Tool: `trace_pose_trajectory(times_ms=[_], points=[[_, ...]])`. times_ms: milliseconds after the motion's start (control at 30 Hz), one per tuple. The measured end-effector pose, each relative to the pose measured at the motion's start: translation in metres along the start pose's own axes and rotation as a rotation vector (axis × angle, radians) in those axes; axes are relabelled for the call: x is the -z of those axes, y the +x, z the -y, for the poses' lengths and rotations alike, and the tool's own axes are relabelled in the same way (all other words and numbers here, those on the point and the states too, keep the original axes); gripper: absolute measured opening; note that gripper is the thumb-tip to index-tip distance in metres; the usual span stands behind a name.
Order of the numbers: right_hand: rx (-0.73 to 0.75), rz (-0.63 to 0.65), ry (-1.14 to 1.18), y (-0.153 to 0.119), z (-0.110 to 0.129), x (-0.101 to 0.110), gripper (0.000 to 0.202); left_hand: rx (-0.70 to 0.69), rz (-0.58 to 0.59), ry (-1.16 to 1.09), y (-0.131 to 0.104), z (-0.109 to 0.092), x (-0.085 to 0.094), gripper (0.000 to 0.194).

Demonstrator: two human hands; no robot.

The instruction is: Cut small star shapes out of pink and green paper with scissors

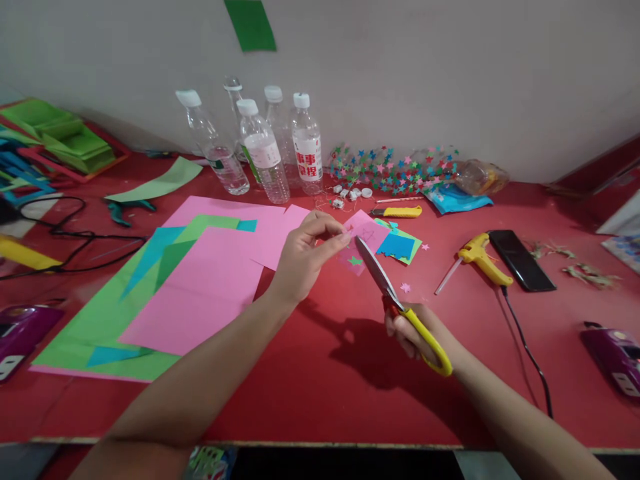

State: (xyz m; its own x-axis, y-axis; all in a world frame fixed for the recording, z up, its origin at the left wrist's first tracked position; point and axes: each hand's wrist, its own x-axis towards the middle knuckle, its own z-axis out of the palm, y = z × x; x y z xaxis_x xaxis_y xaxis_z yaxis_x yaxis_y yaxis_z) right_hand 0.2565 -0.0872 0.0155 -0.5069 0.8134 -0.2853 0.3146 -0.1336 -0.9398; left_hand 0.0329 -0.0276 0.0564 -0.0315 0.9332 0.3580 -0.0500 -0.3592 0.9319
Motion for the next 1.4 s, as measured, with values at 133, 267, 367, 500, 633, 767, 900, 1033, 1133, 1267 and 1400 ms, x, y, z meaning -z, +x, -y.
trace_pose_trajectory(times_ms=[133,267,367,500,633,767,900,1033,1133,1267,1400], points=[[0.028,0.034,0.003,-0.001,-0.002,0.002,0.061,-0.02,0.047,0.029,0.003,-0.002,0.006,0.006],[0.011,0.053,-0.015,-0.003,0.0,0.002,0.062,0.004,0.07,0.053,0.003,-0.004,0.007,0.007],[-0.008,0.054,-0.028,-0.003,0.003,0.003,0.063,0.009,0.07,0.077,0.003,-0.005,0.007,0.008],[-0.018,0.059,-0.018,-0.003,0.004,0.003,0.064,0.04,0.102,0.114,0.003,-0.006,0.007,0.008],[-0.042,0.045,-0.003,-0.003,0.0,0.002,0.063,0.056,0.122,0.143,0.005,-0.006,0.009,0.01],[-0.041,0.042,0.012,-0.002,-0.003,0.0,0.062,0.062,0.156,0.154,0.008,-0.009,0.012,0.011],[-0.043,0.038,0.008,-0.002,-0.004,0.0,0.062,0.082,0.185,0.188,0.009,-0.015,0.014,0.013],[-0.029,0.031,-0.015,-0.002,-0.003,0.0,0.061,0.101,0.22,0.209,0.01,-0.019,0.017,0.014],[-0.017,0.043,-0.005,-0.003,-0.003,0.0,0.061,0.104,0.231,0.219,0.01,-0.02,0.018,0.015],[-0.001,0.055,0.011,-0.004,-0.004,0.0,0.061,0.097,0.253,0.23,0.011,-0.021,0.019,0.014],[-0.001,0.061,-0.001,-0.005,-0.003,0.0,0.061,0.096,0.275,0.243,0.011,-0.023,0.021,0.012]])
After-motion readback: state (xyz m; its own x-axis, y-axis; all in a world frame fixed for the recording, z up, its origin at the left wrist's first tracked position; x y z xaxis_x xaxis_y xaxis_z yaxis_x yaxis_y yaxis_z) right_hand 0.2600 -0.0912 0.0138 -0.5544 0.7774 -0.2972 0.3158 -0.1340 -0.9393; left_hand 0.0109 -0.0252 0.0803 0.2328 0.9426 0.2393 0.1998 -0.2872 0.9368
